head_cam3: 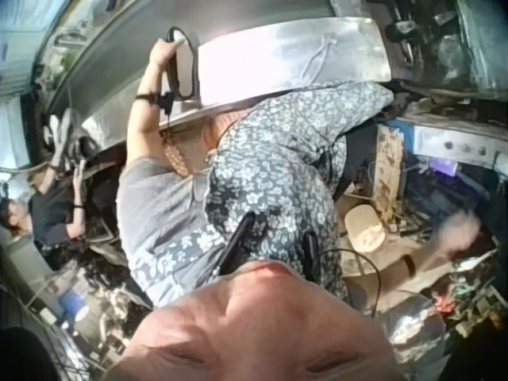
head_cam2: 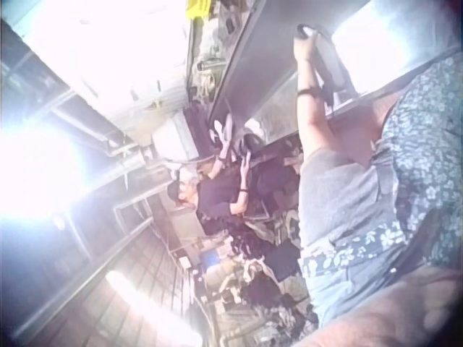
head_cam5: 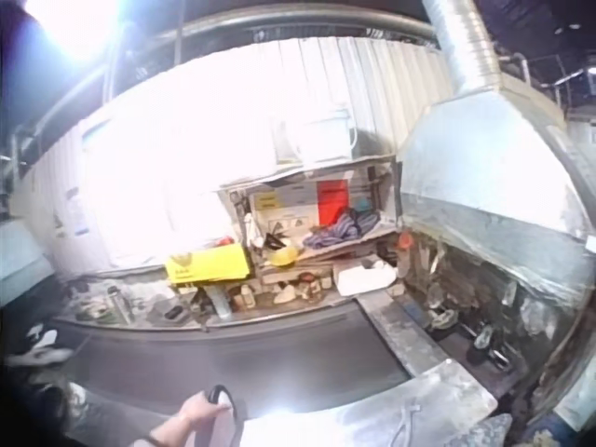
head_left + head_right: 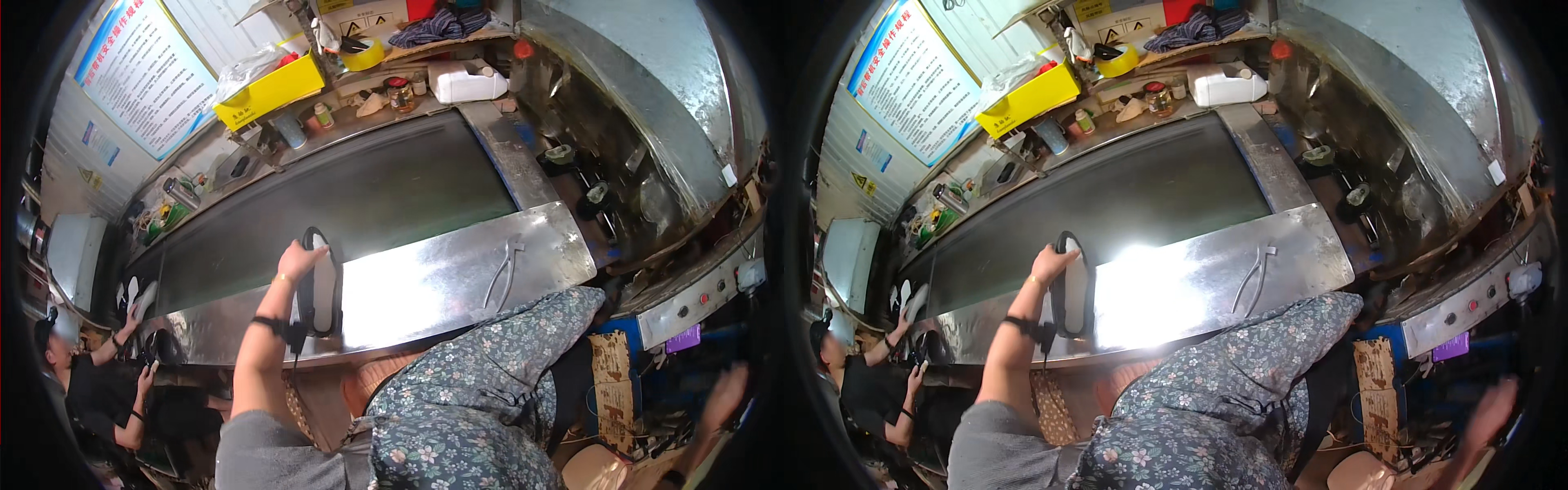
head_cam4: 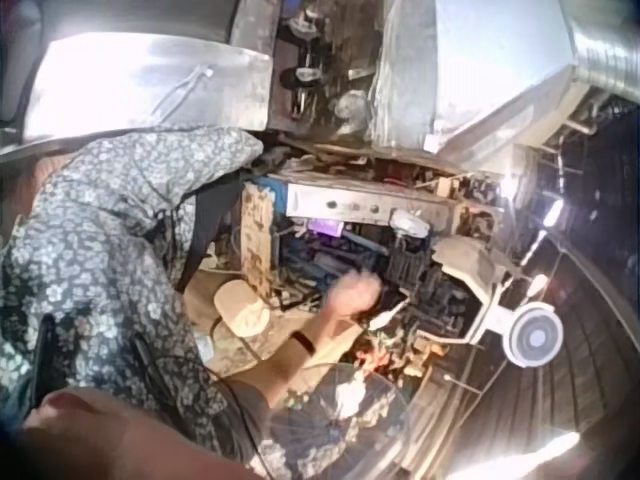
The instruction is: The worker is operating machinery to assemble and check shoe components.
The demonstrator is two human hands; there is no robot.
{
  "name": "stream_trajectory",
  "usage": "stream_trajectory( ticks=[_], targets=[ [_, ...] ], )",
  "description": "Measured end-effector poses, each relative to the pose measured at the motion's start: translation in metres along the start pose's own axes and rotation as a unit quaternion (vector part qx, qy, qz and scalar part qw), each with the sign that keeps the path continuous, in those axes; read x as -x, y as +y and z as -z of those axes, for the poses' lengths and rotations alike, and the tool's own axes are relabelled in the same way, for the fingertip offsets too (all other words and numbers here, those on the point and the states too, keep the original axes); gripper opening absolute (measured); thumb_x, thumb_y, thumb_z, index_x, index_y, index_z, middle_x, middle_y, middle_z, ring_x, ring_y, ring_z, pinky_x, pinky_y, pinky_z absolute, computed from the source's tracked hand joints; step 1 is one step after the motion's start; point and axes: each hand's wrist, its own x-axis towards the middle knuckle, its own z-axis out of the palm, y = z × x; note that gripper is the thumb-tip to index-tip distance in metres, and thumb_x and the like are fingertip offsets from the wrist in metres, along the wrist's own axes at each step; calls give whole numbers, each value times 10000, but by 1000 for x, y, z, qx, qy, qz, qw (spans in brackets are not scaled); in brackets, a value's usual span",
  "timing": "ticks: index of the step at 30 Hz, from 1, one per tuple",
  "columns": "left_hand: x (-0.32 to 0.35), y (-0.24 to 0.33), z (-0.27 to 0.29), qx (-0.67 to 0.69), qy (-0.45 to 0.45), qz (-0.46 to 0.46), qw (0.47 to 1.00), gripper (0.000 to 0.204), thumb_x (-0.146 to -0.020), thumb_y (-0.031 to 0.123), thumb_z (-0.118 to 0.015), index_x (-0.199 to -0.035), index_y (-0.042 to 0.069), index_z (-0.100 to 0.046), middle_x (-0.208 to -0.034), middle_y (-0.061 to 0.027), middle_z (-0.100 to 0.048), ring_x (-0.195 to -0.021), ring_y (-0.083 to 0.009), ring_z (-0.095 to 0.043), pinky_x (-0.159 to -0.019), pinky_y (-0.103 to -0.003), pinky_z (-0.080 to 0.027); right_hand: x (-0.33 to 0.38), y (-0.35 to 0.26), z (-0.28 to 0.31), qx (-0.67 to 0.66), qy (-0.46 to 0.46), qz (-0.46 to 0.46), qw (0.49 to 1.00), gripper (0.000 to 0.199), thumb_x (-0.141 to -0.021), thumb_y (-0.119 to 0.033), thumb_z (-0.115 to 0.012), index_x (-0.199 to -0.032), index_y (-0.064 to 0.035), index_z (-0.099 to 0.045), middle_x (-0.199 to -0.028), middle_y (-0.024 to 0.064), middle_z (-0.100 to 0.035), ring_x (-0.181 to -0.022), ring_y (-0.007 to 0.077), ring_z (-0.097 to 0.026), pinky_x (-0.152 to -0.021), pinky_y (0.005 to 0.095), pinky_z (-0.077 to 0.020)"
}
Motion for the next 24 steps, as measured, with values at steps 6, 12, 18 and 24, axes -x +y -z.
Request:
stream_trajectory(
  ticks=[6, 12, 18, 24],
  targets=[
    [44, 93, -19, -36, -5, -263, 964, 684, -718, 507, -767, -1039, -75, -609, -943, -253, -679, -889, -378, -676, -792, -415, -529, 10, -339, 16, -483, -106, -122, 861, 184, -865, -3, -643, -1034, 56, -684, -1159, 177, -654, -1068, 236, -632, -922, 306, -487],
    [192, 185, -19, 553, -96, -348, 751, 298, -867, 155, -698, -1090, 3, -572, -1017, -67, -643, -935, -147, -609, -850, -304, -483, -33, -466, 76, -841, -222, -187, 456, 433, -897, -74, -657, -1306, 4, -538, -1231, 145, -629, -1114, 173, -585, -943, 290, -458],
    [271, 192, -48, 633, -572, -339, 397, 685, -833, 326, -660, -1370, -34, -433, -1446, -230, -421, -1374, -328, -384, -1164, -450, -255, -62, -416, 66, -794, 50, -260, 547, 415, -978, -231, -603, -1297, 25, -529, -1236, 124, -617, -1142, 164, -563, -993, 287, -409],
    [275, 222, -127, 432, -647, -345, 525, 658, -1020, 418, -433, -1455, -62, -317, -1492, -212, -368, -1393, -261, -353, -1173, -398, -241, -57, -384, 109, -537, 50, 20, 842, 459, -714, -258, -825, -1069, -7, -677, -1121, 143, -689, -910, 256, -678, -746, 351, -554]
  ],
)
